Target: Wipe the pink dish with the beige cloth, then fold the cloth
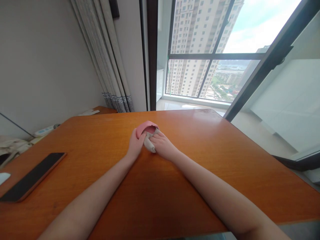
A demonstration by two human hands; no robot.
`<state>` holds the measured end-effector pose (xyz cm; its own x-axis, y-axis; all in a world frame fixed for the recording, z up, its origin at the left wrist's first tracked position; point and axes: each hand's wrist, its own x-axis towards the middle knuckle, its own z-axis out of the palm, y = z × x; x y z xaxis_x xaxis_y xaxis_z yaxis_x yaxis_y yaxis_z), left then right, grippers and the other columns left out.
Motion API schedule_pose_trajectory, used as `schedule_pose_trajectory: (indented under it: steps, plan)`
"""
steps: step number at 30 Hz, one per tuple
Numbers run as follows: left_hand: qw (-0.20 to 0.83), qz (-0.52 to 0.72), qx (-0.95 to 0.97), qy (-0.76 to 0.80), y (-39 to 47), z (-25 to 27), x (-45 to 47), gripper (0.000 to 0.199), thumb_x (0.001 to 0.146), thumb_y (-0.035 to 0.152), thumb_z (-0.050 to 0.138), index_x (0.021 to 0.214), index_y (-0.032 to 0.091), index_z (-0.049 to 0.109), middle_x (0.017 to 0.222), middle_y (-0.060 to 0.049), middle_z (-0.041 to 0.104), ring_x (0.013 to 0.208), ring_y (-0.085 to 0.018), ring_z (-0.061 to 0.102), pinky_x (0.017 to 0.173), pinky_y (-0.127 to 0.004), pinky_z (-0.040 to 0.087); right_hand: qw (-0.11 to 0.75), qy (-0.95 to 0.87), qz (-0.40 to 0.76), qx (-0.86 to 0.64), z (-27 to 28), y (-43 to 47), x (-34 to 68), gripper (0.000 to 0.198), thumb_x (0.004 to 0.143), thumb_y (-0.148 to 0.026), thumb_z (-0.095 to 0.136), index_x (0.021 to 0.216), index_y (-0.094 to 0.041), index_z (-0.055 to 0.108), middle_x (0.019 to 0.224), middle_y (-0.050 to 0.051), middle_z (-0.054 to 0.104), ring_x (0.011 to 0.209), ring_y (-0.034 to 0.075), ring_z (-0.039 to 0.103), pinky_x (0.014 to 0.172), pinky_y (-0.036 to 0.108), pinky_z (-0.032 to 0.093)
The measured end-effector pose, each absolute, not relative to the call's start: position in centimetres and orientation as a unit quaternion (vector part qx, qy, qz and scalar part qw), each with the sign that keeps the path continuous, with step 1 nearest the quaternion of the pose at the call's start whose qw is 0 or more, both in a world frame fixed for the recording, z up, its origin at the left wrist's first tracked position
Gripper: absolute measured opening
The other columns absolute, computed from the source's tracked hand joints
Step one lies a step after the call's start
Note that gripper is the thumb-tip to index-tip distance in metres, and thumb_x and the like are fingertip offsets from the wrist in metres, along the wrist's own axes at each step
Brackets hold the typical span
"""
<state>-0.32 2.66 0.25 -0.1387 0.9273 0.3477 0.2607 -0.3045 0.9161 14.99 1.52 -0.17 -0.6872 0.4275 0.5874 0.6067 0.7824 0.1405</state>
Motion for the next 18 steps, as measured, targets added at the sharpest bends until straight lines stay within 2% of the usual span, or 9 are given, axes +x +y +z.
schedule_pose_trajectory:
  steps: [4, 6, 8, 10, 12, 15, 18]
  plan:
    - [0.234, 0.527, 0.64, 0.508, 2.9, 1.6, -1.1, 0.026, 0.077, 0.034, 0.056, 0.097, 0.018, 0.055, 0.094, -0.004, 0.061, 0.089, -0.02, 0.057, 0.083, -0.035, 0.045, 0.263, -0.899, -0.194, -0.292, -0.2, 1.8, 15.2, 0.021, 0.092, -0.017, 0.041, 0.092, -0.018, 0.062, 0.086, 0.004, 0.062, 0.086, 0.018, 0.05, 0.091, 0.036, 0.036]
    - [0.235, 0.548, 0.63, 0.498, 2.4, 1.5, -0.7, 0.038, 0.076, 0.034, 0.058, 0.109, 0.019, 0.05, 0.101, -0.005, 0.06, 0.093, -0.02, 0.057, 0.086, -0.035, 0.044, 0.261, -0.893, -0.204, -0.306, -0.4, 1.7, 15.3, 0.022, 0.093, -0.017, 0.04, 0.093, -0.018, 0.062, 0.087, 0.005, 0.062, 0.086, 0.019, 0.05, 0.089, 0.036, 0.036]
    - [0.265, 0.578, 0.605, 0.479, 1.8, 0.9, 0.0, 0.054, 0.076, 0.035, 0.059, 0.124, 0.02, 0.038, 0.107, -0.007, 0.058, 0.097, -0.02, 0.057, 0.089, -0.035, 0.044, 0.262, -0.888, -0.205, -0.318, -0.6, 1.6, 15.4, 0.021, 0.091, -0.016, 0.041, 0.096, -0.017, 0.062, 0.086, 0.005, 0.063, 0.083, 0.019, 0.049, 0.085, 0.036, 0.037]
    - [0.279, 0.598, 0.592, 0.463, 1.4, 0.1, 0.7, 0.064, 0.076, 0.035, 0.059, 0.13, 0.02, 0.029, 0.119, -0.01, 0.052, 0.108, -0.021, 0.054, 0.095, -0.037, 0.041, 0.267, -0.886, -0.197, -0.325, -0.8, 1.5, 15.6, 0.019, 0.09, -0.015, 0.043, 0.096, -0.016, 0.062, 0.084, 0.004, 0.062, 0.081, 0.019, 0.048, 0.081, 0.036, 0.037]
    - [0.263, 0.602, 0.604, 0.453, 1.4, -0.4, 0.8, 0.062, 0.076, 0.033, 0.058, 0.13, 0.02, 0.031, 0.128, -0.011, 0.046, 0.119, -0.023, 0.047, 0.102, -0.039, 0.035, 0.274, -0.887, -0.191, -0.32, -0.7, 1.3, 15.5, 0.017, 0.088, -0.015, 0.045, 0.092, -0.015, 0.062, 0.082, 0.004, 0.062, 0.08, 0.019, 0.048, 0.08, 0.035, 0.037]
    - [0.235, 0.589, 0.624, 0.456, 2.1, -0.5, -0.1, 0.048, 0.079, 0.029, 0.052, 0.124, 0.02, 0.041, 0.127, -0.01, 0.048, 0.12, -0.023, 0.045, 0.106, -0.04, 0.032, 0.278, -0.893, -0.189, -0.299, -0.5, 1.2, 15.1, 0.016, 0.087, -0.014, 0.046, 0.085, -0.016, 0.062, 0.08, 0.003, 0.062, 0.08, 0.018, 0.047, 0.083, 0.035, 0.036]
    - [0.219, 0.56, 0.638, 0.482, 2.9, 0.0, -1.6, 0.054, 0.077, 0.023, 0.05, 0.13, 0.021, 0.039, 0.127, -0.009, 0.049, 0.116, -0.024, 0.049, 0.104, -0.042, 0.034, 0.272, -0.9, -0.19, -0.283, -0.4, 1.2, 14.5, 0.016, 0.086, -0.013, 0.047, 0.083, -0.017, 0.062, 0.079, 0.003, 0.062, 0.079, 0.018, 0.047, 0.088, 0.035, 0.035]
